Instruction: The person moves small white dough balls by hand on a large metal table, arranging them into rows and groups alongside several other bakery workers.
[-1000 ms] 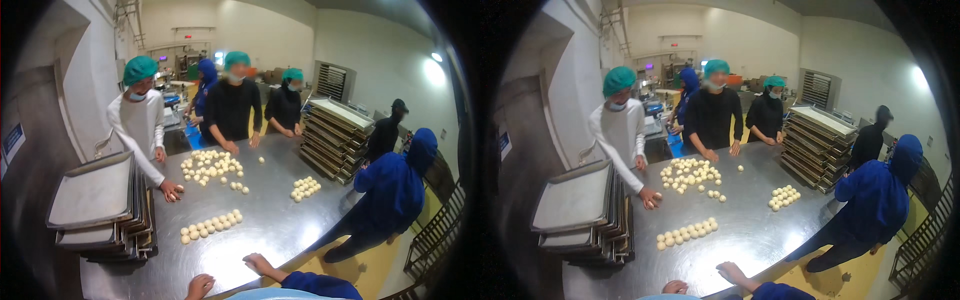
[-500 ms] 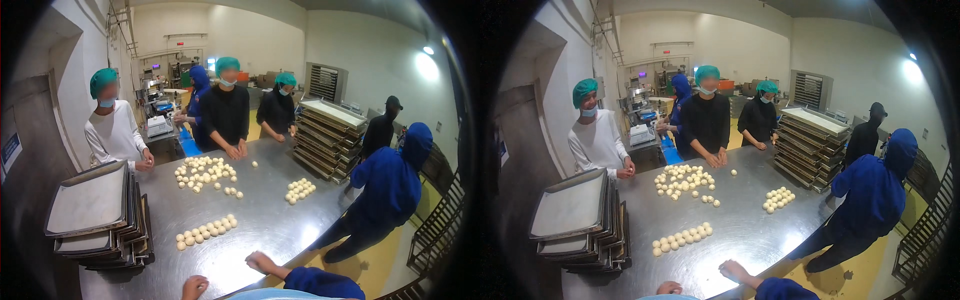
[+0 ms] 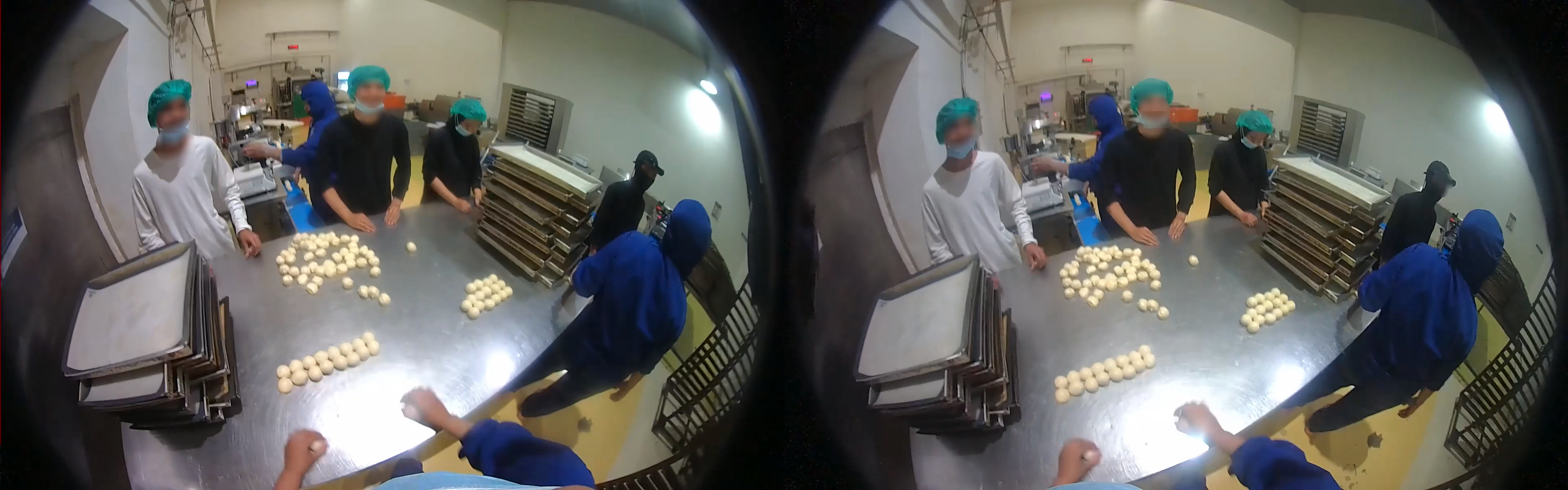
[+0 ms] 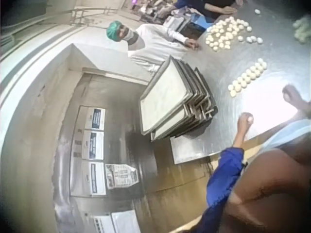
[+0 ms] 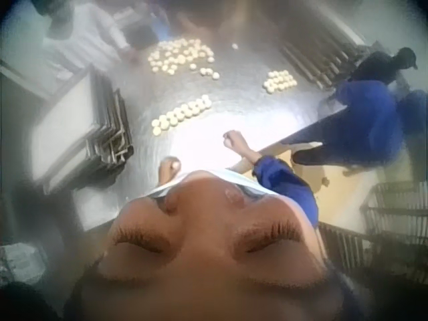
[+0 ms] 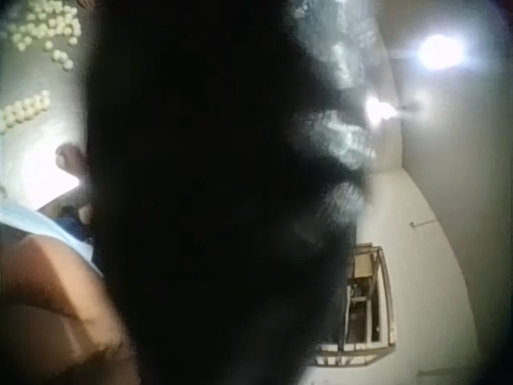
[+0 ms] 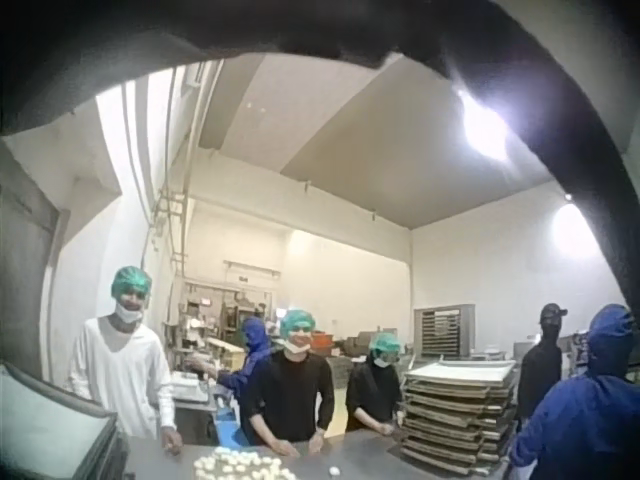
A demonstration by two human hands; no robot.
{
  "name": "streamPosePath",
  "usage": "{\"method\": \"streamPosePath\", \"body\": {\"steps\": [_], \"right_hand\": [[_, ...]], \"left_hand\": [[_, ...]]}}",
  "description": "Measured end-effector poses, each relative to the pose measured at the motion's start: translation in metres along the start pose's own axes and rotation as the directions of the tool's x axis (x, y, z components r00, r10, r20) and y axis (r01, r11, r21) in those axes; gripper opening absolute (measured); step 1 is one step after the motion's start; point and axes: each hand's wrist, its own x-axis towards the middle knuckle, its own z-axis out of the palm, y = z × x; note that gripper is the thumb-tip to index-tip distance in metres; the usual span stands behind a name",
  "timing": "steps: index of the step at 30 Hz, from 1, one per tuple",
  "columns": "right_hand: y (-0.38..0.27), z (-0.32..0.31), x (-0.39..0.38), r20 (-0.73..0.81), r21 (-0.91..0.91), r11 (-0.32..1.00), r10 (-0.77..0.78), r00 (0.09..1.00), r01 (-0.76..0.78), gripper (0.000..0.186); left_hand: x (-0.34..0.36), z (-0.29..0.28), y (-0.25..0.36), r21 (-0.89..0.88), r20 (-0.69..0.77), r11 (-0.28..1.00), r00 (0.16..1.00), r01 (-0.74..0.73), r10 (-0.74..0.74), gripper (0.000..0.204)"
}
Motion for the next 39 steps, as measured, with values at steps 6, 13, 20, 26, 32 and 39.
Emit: {"method": "streamPosePath", "body": {"steps": [6, 13, 20, 26, 32, 39], "right_hand": [[-0.061, 0.014, 0.051, -0.391, 0.278, 0.958, 0.046, 0.919, 0.071, 0.018], [0.005, 0.014, 0.003, -0.106, 0.136, 0.962, -0.223, 0.969, 0.236, 0.010], [-0.057, 0.024, 0.056, -0.370, 0.165, 0.980, -0.043, 0.928, 0.112, 0.011], [-0.016, 0.018, -0.005, -0.283, 0.369, 0.862, -0.251, 0.926, 0.346, 0.006], [-0.038, 0.008, 0.062, -0.554, 0.090, 0.989, -0.048, 0.831, 0.117, 0.014], [-0.017, 0.027, 0.007, -0.234, 0.332, 0.897, -0.222, 0.947, 0.292, 0.012]], "left_hand": [[0.068, 0.057, 0.001, -0.125, -0.228, 0.992, 0.973, 0.004, -0.032, 0.010], [0.006, 0.012, -0.006, -0.091, -0.009, 0.996, 1.000, -0.024, 0.024, 0.012], [0.076, 0.062, 0.007, -0.155, -0.207, 0.988, 0.978, 0.004, -0.037, 0.011], [0.016, 0.026, 0.000, -0.114, -0.030, 0.992, 0.998, -0.053, 0.050, 0.013], [0.084, 0.046, -0.003, 0.005, -0.223, 0.998, 0.973, -0.058, 0.058, 0.009], [0.021, 0.041, 0.004, -0.120, -0.052, 0.987, 0.993, -0.109, 0.103, 0.011]]}}
